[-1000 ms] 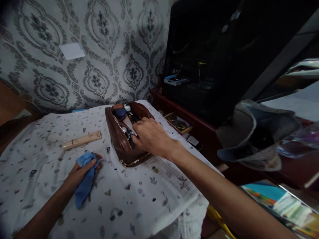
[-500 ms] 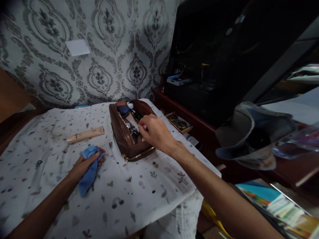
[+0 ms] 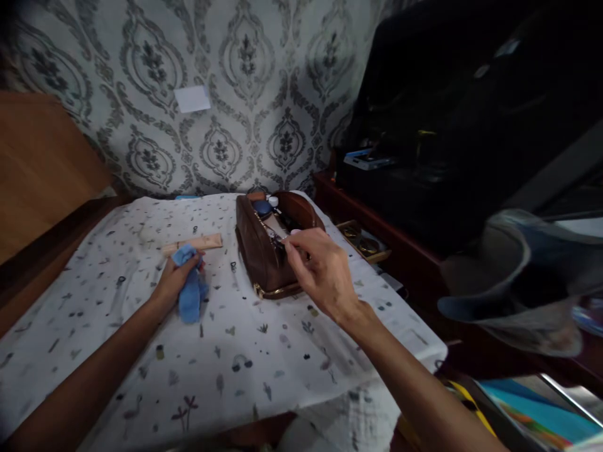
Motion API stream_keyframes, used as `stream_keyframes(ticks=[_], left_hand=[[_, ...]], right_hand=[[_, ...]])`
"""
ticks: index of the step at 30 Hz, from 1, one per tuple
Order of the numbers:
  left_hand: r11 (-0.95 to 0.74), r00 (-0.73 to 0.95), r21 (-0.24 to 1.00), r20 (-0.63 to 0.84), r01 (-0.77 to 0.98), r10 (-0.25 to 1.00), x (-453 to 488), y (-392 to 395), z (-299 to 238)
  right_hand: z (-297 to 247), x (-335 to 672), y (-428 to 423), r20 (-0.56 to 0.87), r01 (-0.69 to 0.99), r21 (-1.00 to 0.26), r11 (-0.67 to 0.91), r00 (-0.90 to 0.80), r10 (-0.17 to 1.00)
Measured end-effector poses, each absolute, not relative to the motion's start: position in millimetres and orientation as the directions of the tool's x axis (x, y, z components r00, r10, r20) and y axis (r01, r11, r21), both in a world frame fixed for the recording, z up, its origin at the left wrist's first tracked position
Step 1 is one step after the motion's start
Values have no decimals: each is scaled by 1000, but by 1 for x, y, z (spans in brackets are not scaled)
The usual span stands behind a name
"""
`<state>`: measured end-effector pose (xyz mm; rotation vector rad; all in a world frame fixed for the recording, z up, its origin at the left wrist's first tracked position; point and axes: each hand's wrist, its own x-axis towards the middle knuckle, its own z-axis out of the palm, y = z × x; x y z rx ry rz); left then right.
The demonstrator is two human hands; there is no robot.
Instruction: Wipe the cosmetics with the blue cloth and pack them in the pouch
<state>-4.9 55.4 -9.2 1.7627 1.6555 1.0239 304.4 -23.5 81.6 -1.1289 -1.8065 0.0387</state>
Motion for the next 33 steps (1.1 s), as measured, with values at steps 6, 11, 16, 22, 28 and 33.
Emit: stream_keyframes(ticks=[6, 11, 16, 22, 28, 33], left_hand=[[-83, -38, 444, 256, 892, 966, -53, 109, 7], [-112, 87, 197, 132, 974, 987, -69, 123, 3], [-116, 114, 85, 28, 990, 993, -76, 125, 9], [-54, 47, 150, 48, 987, 998, -67, 111, 25], [-200, 153, 394, 148, 897, 977, -44, 54, 13], [-299, 206, 537, 228, 789, 952, -35, 17, 13]], right_hand=[[48, 257, -43, 630, 434, -526, 732, -380, 677], [11, 211, -26, 400, 419, -707, 570, -428, 810], [-10, 162, 5, -30, 26, -999, -23, -297, 954], [-14, 122, 24, -88, -112, -986, -123, -280, 956], [-20, 117, 25, -134, -219, -950, -222, -356, 925], [-36, 120, 22, -180, -578, -725, -375, -367, 913]])
